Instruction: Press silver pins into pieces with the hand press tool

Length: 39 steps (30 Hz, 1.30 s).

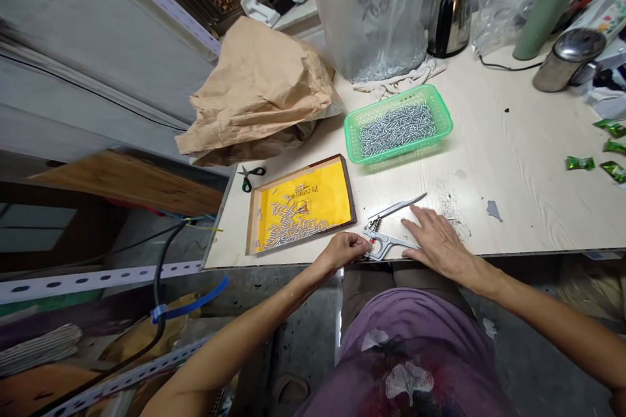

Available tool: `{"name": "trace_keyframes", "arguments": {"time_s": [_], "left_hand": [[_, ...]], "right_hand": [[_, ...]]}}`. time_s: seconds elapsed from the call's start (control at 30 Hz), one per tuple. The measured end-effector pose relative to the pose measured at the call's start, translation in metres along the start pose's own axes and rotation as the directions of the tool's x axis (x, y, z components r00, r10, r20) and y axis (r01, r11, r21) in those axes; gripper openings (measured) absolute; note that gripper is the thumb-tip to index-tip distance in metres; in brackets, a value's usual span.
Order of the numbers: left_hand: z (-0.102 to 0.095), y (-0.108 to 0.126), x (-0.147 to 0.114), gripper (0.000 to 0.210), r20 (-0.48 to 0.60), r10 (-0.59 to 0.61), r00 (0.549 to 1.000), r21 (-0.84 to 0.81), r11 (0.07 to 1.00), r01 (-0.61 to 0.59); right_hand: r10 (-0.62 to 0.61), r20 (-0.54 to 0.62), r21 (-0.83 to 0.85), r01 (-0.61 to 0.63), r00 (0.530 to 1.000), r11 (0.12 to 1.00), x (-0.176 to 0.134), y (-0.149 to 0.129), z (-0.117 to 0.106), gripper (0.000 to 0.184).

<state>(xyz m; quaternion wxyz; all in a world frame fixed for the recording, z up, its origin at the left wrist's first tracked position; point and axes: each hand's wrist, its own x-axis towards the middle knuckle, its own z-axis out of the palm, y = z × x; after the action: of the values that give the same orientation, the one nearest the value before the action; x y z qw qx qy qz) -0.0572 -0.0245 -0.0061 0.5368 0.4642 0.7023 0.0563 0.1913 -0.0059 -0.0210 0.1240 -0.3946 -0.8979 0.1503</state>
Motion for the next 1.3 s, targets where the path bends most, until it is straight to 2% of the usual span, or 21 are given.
{"name": "trace_keyframes", "arguments": {"time_s": [0.07,0.13,0.3,0.37,0.47,0.63,0.7,0.73,0.77,0.8,0.83,0.87,0.93,1.03,1.07,1.13,1.23,1.3], "left_hand": [[0.001,0.0,-0.001,0.028,0.005,0.0,1.0,-0.008,1.0,0.0],[0.002,0.001,-0.001,0.028,0.01,-0.004,1.0,-0.015,1.0,0.004],[0.003,-0.001,-0.001,0.029,0.022,-0.022,1.0,-0.063,0.998,0.023],[0.004,-0.002,-0.001,0.03,0.03,-0.016,0.999,-0.081,0.997,0.018],[0.004,-0.003,0.0,0.029,0.03,-0.004,1.0,-0.087,0.996,0.007],[0.004,-0.004,-0.002,0.028,0.028,-0.038,0.999,-0.042,0.998,0.039],[0.005,-0.005,-0.007,0.029,-0.02,-0.008,1.0,0.051,0.999,0.009],[0.006,-0.005,-0.01,0.028,-0.082,0.048,0.995,0.125,0.991,-0.038],[0.008,-0.005,-0.014,0.025,-0.154,0.138,0.978,0.217,0.971,-0.103],[0.011,-0.005,-0.017,0.021,-0.214,0.257,0.942,0.32,0.93,-0.181],[0.014,-0.003,-0.019,0.017,-0.241,0.386,0.89,0.424,0.867,-0.261],[0.018,0.0,-0.02,0.016,-0.225,0.508,0.832,0.518,0.785,-0.339],[0.025,0.008,-0.014,0.025,-0.094,0.683,0.724,0.647,0.595,-0.477],[0.032,0.023,0.006,0.05,0.113,0.785,0.609,0.708,0.366,-0.603],[0.033,0.027,0.013,0.055,0.165,0.791,0.589,0.706,0.322,-0.631],[0.032,0.035,0.024,0.062,0.249,0.778,0.577,0.691,0.275,-0.669],[0.027,0.045,0.03,0.07,0.32,0.728,0.606,0.691,0.258,-0.676],[0.026,0.05,0.029,0.066,0.348,0.695,0.629,0.709,0.243,-0.662]], "right_hand": [[0.004,0.013,-0.061,-0.004,1.0,0.998,0.009,0.013,-0.001,0.072],[-0.018,0.072,-0.079,0.023,0.997,0.997,0.018,0.023,-0.001,0.09],[-0.079,0.147,-0.083,0.092,0.986,0.992,0.024,0.026,-0.002,0.101],[-0.078,0.158,-0.092,0.093,0.984,0.991,0.022,0.022,-0.003,0.1],[-0.075,0.165,-0.093,0.091,0.984,0.992,0.02,0.016,-0.006,0.087],[-0.11,0.095,-0.074,0.117,0.989,0.99,0.015,0.009,-0.011,0.066],[-0.121,0.068,-0.063,0.125,0.99,0.99,0.013,0.006,-0.012,0.06],[-0.124,0.058,-0.056,0.127,0.991,0.99,0.012,0.004,-0.012,0.058],[-0.126,0.048,-0.048,0.128,0.991,0.991,0.011,0.003,-0.011,0.057],[-0.126,0.039,-0.04,0.128,0.991,0.991,0.01,0.002,-0.011,0.056],[-0.126,0.032,-0.032,0.127,0.992,0.991,0.009,0.001,-0.01,0.056],[-0.123,0.027,-0.026,0.124,0.992,0.992,0.009,0.0,-0.009,0.057],[-0.117,0.018,-0.023,0.117,0.993,0.993,0.009,0.0,-0.007,0.062],[-0.111,0.015,-0.02,0.111,0.994,0.994,0.008,0.003,-0.002,0.074],[-0.109,0.014,-0.014,0.109,0.994,0.994,0.007,0.005,-0.001,0.077],[-0.071,0.01,-0.018,0.071,0.997,0.997,0.004,0.008,0.001,0.078],[0.042,0.021,-0.077,-0.04,0.999,0.996,-0.001,0.009,0.0,0.068],[0.077,0.041,-0.118,-0.071,0.996,0.99,-0.002,0.006,-0.004,0.055]]}}
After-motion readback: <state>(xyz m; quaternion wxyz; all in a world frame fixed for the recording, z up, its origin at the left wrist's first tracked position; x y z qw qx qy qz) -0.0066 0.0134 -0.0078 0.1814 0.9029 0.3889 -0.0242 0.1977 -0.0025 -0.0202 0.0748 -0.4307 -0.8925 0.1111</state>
